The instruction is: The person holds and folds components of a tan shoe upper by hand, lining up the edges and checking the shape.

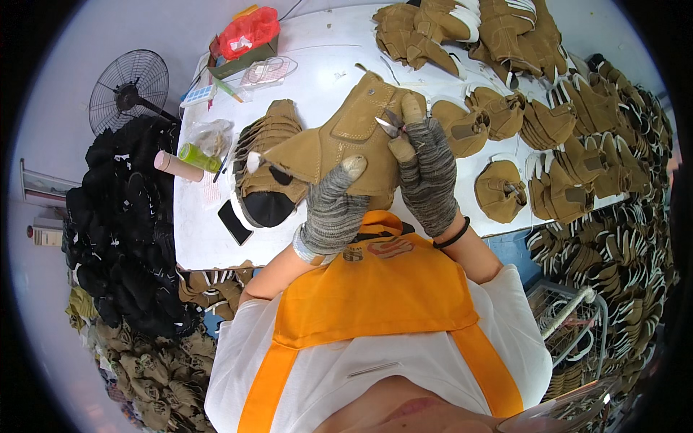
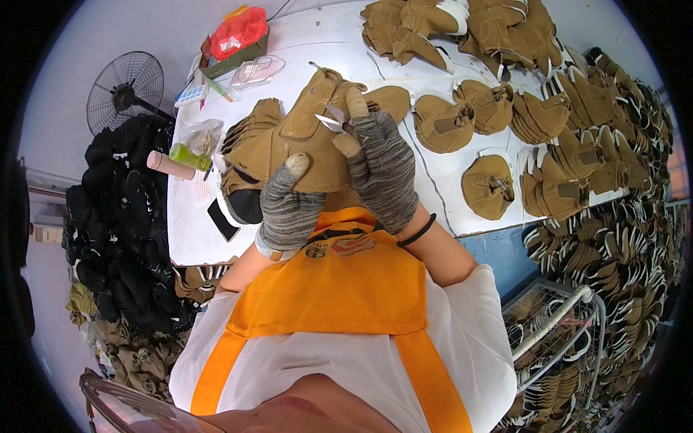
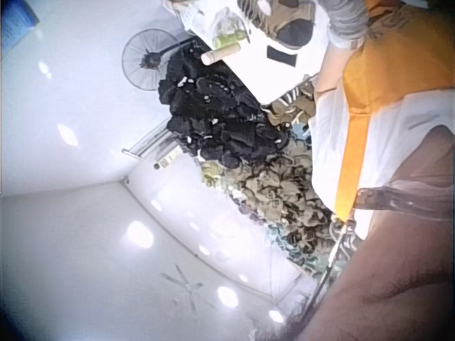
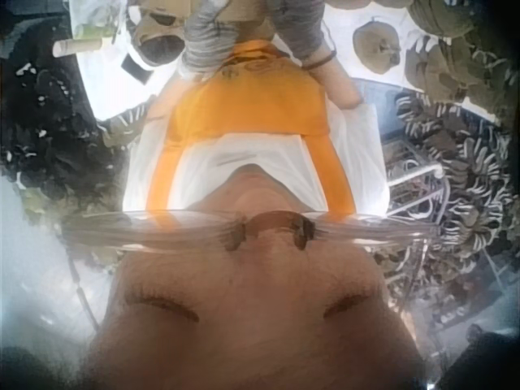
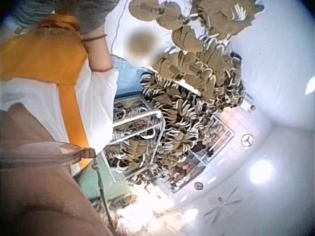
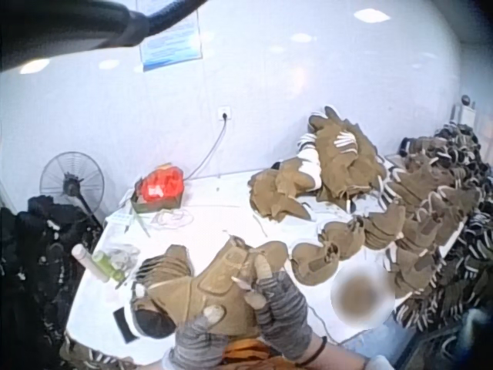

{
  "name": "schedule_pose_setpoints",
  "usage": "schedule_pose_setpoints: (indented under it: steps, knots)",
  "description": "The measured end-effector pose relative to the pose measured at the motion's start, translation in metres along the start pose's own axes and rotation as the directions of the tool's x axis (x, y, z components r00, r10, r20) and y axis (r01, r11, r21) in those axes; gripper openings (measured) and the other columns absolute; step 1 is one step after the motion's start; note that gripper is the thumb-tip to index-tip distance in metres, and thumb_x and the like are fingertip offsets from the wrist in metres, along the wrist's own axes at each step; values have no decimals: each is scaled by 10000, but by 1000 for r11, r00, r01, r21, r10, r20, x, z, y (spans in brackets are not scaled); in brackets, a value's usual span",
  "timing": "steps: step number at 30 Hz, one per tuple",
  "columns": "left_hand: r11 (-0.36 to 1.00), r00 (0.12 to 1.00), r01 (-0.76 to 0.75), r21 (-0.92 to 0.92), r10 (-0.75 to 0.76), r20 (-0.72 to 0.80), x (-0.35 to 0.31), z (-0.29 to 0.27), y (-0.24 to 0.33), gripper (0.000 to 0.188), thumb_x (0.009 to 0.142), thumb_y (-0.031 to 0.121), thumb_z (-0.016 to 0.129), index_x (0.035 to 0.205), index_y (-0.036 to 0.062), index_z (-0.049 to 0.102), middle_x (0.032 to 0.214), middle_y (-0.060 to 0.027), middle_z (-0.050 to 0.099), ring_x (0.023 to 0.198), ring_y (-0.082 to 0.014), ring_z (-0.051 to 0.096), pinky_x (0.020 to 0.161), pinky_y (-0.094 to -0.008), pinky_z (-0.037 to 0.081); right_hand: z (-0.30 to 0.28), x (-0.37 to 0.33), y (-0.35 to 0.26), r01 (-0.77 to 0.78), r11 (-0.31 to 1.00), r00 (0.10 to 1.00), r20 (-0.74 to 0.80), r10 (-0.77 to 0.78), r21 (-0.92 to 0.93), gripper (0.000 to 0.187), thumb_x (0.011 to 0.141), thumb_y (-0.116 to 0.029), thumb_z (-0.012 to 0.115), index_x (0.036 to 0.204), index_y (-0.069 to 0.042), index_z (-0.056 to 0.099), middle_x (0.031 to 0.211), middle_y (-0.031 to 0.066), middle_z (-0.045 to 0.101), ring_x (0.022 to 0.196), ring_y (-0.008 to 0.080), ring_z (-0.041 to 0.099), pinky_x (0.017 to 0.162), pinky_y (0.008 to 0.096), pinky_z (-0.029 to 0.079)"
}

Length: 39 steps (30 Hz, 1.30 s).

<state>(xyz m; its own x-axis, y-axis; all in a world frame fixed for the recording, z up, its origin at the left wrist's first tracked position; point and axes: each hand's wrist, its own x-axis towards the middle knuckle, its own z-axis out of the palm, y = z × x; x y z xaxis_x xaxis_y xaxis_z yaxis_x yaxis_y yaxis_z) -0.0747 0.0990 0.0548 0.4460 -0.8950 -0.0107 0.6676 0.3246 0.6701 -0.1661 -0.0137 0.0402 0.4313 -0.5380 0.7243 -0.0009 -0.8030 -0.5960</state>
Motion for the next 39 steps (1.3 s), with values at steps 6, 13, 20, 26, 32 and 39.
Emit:
schedule_pose_setpoints:
  steps: [6, 13, 20, 26, 32, 39]
  knots:
    - [959, 990, -144, 246, 138, 40, -6, -16, -13, 602, 803, 241, 666, 1272, -17, 392, 1183, -148, 514, 1063, -232, 545, 914, -357, 474, 2, -1, -6, 101, 995, 994, 44, -101, -10, 177, 857, -102, 552, 1029, -141, 572, 1072, 148, 566, 881, 271, 574, 716, 345, 502]
    - [949, 995, -40, 313, 9, 101, -13, -33, -25, 447, 871, 169, 603, 1256, 3, 449, 1194, -110, 521, 1043, -184, 541, 885, -302, 476, 6, 0, -11, 100, 995, 993, 64, -100, 1, 172, 851, -67, 529, 1008, -127, 565, 1262, 173, 506, 933, 307, 559, 756, 360, 495]
    - [953, 996, -11, 304, -16, 87, -12, -38, -31, 364, 883, 155, 593, 1201, -3, 511, 1123, -106, 568, 980, -167, 560, 843, -289, 485, 7, -1, -8, 41, 997, 997, 60, -44, 62, 143, 851, -72, 519, 979, -90, 581, 1263, 105, 531, 920, 301, 568, 743, 350, 502]
    - [929, 994, -49, 368, 7, 113, -13, -36, -28, 428, 878, 180, 601, 1237, -10, 466, 1157, -118, 549, 1004, -177, 559, 860, -297, 483, 5, -1, -5, 11, 996, 998, 58, -16, 83, 135, 860, -80, 516, 975, -58, 583, 1224, 112, 561, 916, 294, 572, 758, 343, 497]
    - [998, 995, -39, 50, 34, 95, -8, -26, -17, 562, 814, 197, 655, 1265, -23, 402, 1204, -152, 512, 1071, -239, 546, 909, -352, 478, 9, -1, 1, -132, 948, 988, -36, 148, 288, 142, 884, -102, 529, 1007, -51, 578, 1103, 127, 598, 936, 253, 583, 786, 334, 489]
    - [981, 990, 95, -170, -76, 115, -5, -33, -13, 597, 779, 169, 667, 1273, -12, 385, 1207, -157, 502, 1096, -268, 532, 943, -405, 468, -9, 18, -2, -66, 975, 997, -24, 72, 211, 243, 767, -115, 700, 965, -32, 587, 938, 89, 611, 825, 204, 614, 721, 295, 513]
